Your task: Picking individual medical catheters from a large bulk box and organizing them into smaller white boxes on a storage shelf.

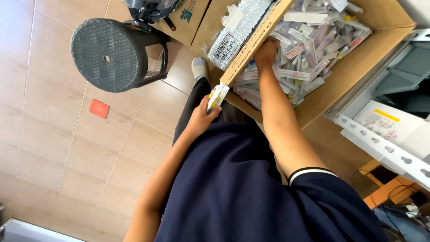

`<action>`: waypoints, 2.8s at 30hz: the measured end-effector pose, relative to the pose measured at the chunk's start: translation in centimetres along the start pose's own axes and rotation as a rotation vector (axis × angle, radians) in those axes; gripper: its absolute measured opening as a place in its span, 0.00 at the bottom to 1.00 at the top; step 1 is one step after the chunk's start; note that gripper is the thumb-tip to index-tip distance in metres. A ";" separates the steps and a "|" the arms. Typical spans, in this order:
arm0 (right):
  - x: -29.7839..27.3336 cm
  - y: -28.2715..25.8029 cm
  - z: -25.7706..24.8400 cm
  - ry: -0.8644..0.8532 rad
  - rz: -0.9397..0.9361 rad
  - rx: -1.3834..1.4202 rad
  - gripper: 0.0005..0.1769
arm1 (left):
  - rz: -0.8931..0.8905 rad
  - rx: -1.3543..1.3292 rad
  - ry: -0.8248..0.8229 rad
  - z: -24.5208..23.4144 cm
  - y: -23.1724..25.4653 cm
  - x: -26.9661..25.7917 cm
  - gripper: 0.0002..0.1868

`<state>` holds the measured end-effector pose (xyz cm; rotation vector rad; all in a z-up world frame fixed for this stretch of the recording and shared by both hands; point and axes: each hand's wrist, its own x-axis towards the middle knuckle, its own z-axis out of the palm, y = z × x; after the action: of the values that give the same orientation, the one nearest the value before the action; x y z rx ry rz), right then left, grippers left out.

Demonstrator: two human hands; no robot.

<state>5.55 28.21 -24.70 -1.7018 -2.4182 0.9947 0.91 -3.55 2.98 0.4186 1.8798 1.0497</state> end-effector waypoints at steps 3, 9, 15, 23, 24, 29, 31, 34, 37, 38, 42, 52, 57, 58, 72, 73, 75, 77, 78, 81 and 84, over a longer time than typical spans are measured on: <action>-1.8 0.1 -2.4 0.121 -0.068 0.046 0.13 | -0.021 -0.011 0.000 0.1 -0.3 0.6 0.27; -7.5 2.3 -7.7 0.134 0.074 0.221 0.12 | 0.149 -0.091 0.024 0.9 -1.5 2.4 0.30; -14.4 5.9 -11.3 0.120 0.117 0.537 0.11 | 0.098 -0.296 -0.033 3.9 -4.4 6.2 0.29; -17.0 3.9 -16.6 0.073 0.225 1.015 0.06 | 0.088 -0.284 -0.005 4.6 -1.2 7.6 0.23; -16.8 2.7 -17.9 0.015 0.244 1.175 0.03 | 0.120 -0.293 -0.046 4.7 -1.3 7.8 0.21; -16.4 0.1 -22.1 -0.278 0.193 1.737 0.05 | 0.203 -0.406 -0.263 6.4 -0.3 9.0 0.19; -16.3 -1.3 -23.3 -0.425 0.175 1.969 0.10 | 0.035 -0.597 -0.468 6.0 2.6 8.3 0.17; -16.3 -1.0 -23.2 -0.460 0.129 1.998 0.09 | -0.111 -0.671 -0.671 5.8 3.5 7.7 0.17; -16.4 -2.2 -23.1 -0.404 0.131 1.879 0.08 | -0.057 -0.599 -0.780 5.8 3.3 7.6 0.19; -16.5 -2.6 -23.0 -0.405 0.131 1.877 0.08 | -0.057 -0.600 -0.779 5.8 3.6 7.7 0.19; -17.0 -3.8 -22.2 -0.288 0.088 1.688 0.04 | 0.148 -0.425 -0.637 6.4 3.5 7.8 0.21; -10.6 -2.8 -21.5 0.360 0.266 1.960 0.08 | 0.199 -0.558 -0.320 8.1 4.4 9.2 0.26; -13.7 -11.0 -22.1 0.384 0.198 1.732 0.07 | 0.278 -0.696 -0.333 6.8 11.3 8.5 0.32; -14.8 -12.6 -22.3 0.412 0.151 1.580 0.07 | 0.261 -0.771 -0.314 6.6 11.7 8.8 0.30; -16.9 -12.8 -26.4 -0.242 -0.560 0.700 0.10 | 0.109 -0.918 -0.219 2.8 11.6 10.5 0.21; -17.1 -13.2 -26.7 -0.362 -0.584 0.653 0.10 | 0.109 -0.949 -0.241 2.9 11.7 10.3 0.22; -18.0 -15.0 -27.2 -0.391 -0.553 0.515 0.10 | 0.118 -0.940 -0.256 3.2 11.3 9.3 0.22; -18.3 -16.2 -27.5 -0.416 -0.524 0.378 0.11 | 0.131 -0.929 -0.272 3.3 10.2 9.0 0.22; -18.2 -16.5 -27.5 -0.480 -0.519 0.375 0.15 | 0.126 -0.887 -0.204 3.3 9.2 9.2 0.20; -15.1 -11.1 -22.0 -0.524 -0.563 0.399 0.14 | 0.068 -0.841 -0.020 1.9 7.3 9.1 0.15; -10.0 -3.5 -11.6 -0.501 -0.273 0.548 0.13 | -0.010 -0.851 0.156 -0.7 6.9 7.5 0.12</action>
<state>10.87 24.59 -10.42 -0.9984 -2.2026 1.9769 -4.54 4.97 4.49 -0.1749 1.3780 1.7762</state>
